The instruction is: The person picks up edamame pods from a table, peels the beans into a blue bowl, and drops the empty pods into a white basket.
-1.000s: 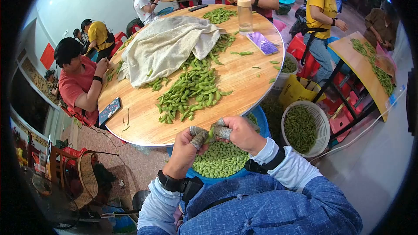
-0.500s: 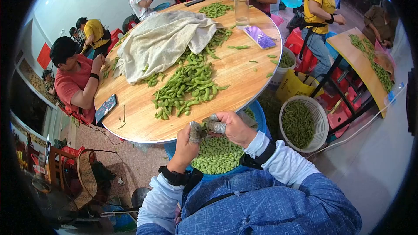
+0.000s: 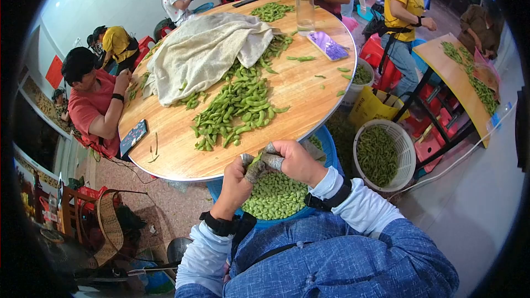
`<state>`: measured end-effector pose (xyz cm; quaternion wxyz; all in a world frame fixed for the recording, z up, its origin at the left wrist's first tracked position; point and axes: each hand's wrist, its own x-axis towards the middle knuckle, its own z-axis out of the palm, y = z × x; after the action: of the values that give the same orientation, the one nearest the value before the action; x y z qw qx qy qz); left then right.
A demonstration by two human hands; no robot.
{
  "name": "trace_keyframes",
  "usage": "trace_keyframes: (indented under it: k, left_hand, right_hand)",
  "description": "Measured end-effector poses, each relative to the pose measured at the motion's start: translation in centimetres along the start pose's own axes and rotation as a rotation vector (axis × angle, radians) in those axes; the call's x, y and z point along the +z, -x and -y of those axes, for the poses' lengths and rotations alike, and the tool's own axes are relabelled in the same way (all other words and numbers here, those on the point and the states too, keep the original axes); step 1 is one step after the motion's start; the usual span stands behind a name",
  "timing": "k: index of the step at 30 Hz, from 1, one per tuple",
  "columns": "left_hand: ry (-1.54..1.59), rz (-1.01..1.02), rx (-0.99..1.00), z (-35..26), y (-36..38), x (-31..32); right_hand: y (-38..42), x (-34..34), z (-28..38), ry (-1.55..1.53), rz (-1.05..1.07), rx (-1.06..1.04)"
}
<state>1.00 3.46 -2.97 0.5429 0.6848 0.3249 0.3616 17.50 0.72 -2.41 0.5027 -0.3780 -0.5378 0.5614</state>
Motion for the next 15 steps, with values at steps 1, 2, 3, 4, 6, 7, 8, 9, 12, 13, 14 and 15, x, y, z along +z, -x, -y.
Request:
trace_keyframes:
  k: [1,2,3,4,6,7,8,9,12,13,14,15]
  left_hand:
    - [0.043,0.019,-0.074,-0.4,0.0,-0.4]
    - [0.087,0.039,-0.148,-0.7,0.0,-0.7]
    - [0.148,0.071,-0.201,-0.7,0.0,-1.0]
    - [0.208,0.103,-0.256,-0.7,0.1,-1.3]
    - [0.207,0.115,-0.299,-0.3,0.2,-1.5]
    - [0.147,0.091,-0.288,0.3,0.2,-1.4]
    - [0.087,0.065,-0.279,0.6,0.3,-1.2]
    - [0.063,0.037,-0.267,0.4,0.4,-1.0]
    - [0.026,-0.002,-0.265,0.1,0.5,-0.3]
    - [0.024,-0.012,-0.273,0.1,0.6,-0.3]
    - [0.024,-0.019,-0.283,-0.2,0.7,-0.2]
    - [0.023,-0.025,-0.292,-0.3,0.7,0.0]
  right_hand:
    - [0.1,0.2,0.3,-0.026,0.011,-0.034]
    - [0.1,0.2,0.5,-0.052,0.02,-0.069]
    - [0.1,0.1,0.3,-0.049,0.046,-0.072]
    - [0.0,-0.1,-0.1,-0.047,0.073,-0.075]
    - [0.1,-0.1,-0.3,0.018,0.091,-0.089]
    - [0.2,0.0,-0.1,0.081,0.085,-0.099]
    - [0.3,0.2,0.0,0.143,0.081,-0.109]
    - [0.4,0.5,0.1,0.169,0.068,-0.121]
    - [0.4,1.0,0.0,0.26,0.029,-0.149]
    - [0.4,1.0,-0.1,0.299,0.02,-0.15]
    - [0.6,0.9,-0.3,0.337,0.009,-0.148]
    - [0.7,0.9,-0.6,0.337,-0.011,-0.154]
